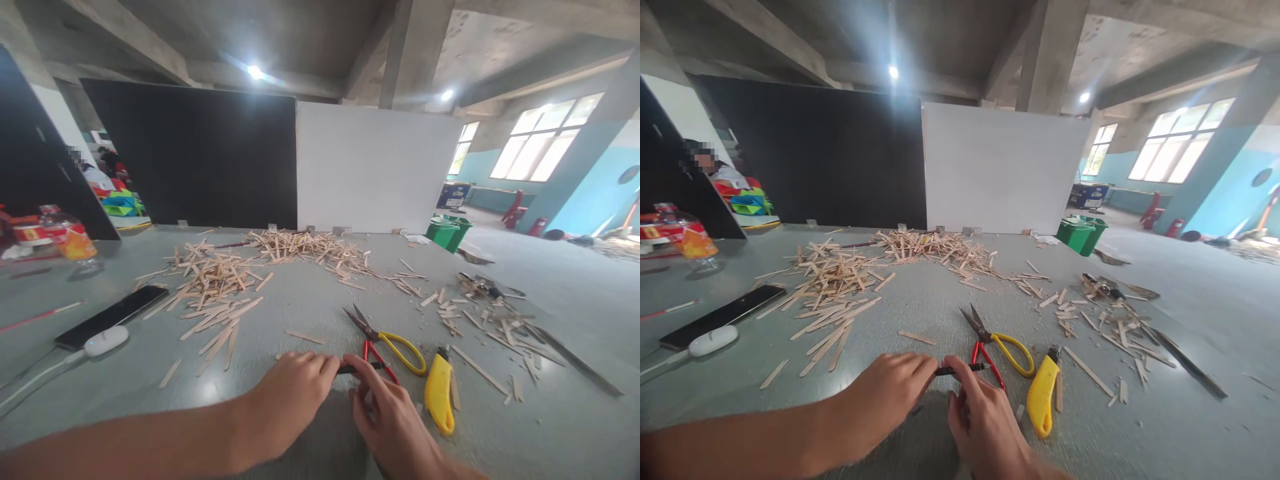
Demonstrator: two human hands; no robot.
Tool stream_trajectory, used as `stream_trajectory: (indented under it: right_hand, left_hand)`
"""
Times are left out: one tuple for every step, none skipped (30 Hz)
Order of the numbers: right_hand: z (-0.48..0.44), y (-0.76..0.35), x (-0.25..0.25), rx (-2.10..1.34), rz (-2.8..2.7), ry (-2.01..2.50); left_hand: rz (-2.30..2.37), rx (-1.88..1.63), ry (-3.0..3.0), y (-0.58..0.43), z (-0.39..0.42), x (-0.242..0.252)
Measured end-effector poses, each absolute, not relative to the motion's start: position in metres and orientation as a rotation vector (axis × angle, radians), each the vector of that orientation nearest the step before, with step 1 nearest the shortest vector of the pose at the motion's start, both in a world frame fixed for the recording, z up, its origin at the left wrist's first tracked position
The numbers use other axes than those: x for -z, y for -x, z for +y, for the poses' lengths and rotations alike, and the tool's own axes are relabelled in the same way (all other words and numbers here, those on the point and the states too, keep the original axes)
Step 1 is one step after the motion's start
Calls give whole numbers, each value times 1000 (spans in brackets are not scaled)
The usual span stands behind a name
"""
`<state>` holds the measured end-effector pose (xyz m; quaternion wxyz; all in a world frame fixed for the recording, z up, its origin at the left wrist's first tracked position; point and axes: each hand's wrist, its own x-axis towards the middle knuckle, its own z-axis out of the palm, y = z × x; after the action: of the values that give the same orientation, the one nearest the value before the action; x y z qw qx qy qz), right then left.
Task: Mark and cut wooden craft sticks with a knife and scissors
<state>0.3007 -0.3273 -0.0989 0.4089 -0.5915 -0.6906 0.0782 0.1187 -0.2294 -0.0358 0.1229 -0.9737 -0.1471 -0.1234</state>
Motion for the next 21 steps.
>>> stream_trajectory:
  right_hand:
    - [-325, -301, 97, -219, -1698, 1514]
    - [-322, -301, 95, -245, -1655, 1535]
    - [-319, -302, 94, -272, -1621, 1552]
    - [-316, -304, 92, -292, -1598, 1566]
    - [-314, -307, 91, -305, -1586, 1577]
    - [-311, -310, 90, -305, -1581, 1586]
    - [-309, -315, 90, -296, -1577, 1600]
    - [-307, -319, 89, -281, -1568, 1619]
    - [-305, -325, 89, -262, -1554, 1642]
    - [-303, -330, 89, -245, -1537, 1668]
    - [-301, -334, 90, -231, -1521, 1695]
    - [-299, -338, 90, -221, -1507, 1719]
    - [-299, -342, 90, -215, -1497, 1735]
    - [-298, -344, 91, -215, -1491, 1746]
    - [-298, -345, 91, -219, -1490, 1754]
    - [-299, -345, 91, -224, -1490, 1759]
    - [-300, -345, 91, -227, -1492, 1758]
    - [-301, -345, 92, -228, -1492, 1754]
    - [-302, -345, 92, -228, -1493, 1751]
    - [-303, -345, 92, -226, -1492, 1749]
    - [-304, -345, 93, -225, -1493, 1747]
  left_hand:
    - [-458, 374, 2777, -116, -229, 47]
    - [-480, 383, 2726, -114, -228, 57]
    - [-506, 392, 2686, -111, -227, 65]
    - [-524, 401, 2669, -109, -226, 71]
    - [-531, 414, 2647, -106, -226, 76]
    - [-527, 428, 2630, -104, -226, 80]
    - [-517, 443, 2621, -103, -227, 84]
    - [-499, 458, 2619, -101, -228, 87]
    - [-469, 479, 2624, -100, -229, 89]
    - [-432, 508, 2629, -99, -231, 91]
    - [-392, 540, 2632, -97, -231, 92]
    - [-358, 575, 2633, -97, -232, 93]
    - [-331, 610, 2631, -96, -232, 92]
    - [-317, 638, 2627, -95, -233, 91]
    - [-311, 663, 2616, -95, -233, 90]
    - [-310, 680, 2600, -94, -233, 88]
    - [-306, 700, 2578, -94, -233, 88]
    - [-306, 719, 2552, -95, -233, 88]
    - [-313, 731, 2529, -95, -233, 88]
    - [-331, 737, 2515, -96, -232, 90]
    - [-359, 738, 2512, -96, -232, 91]
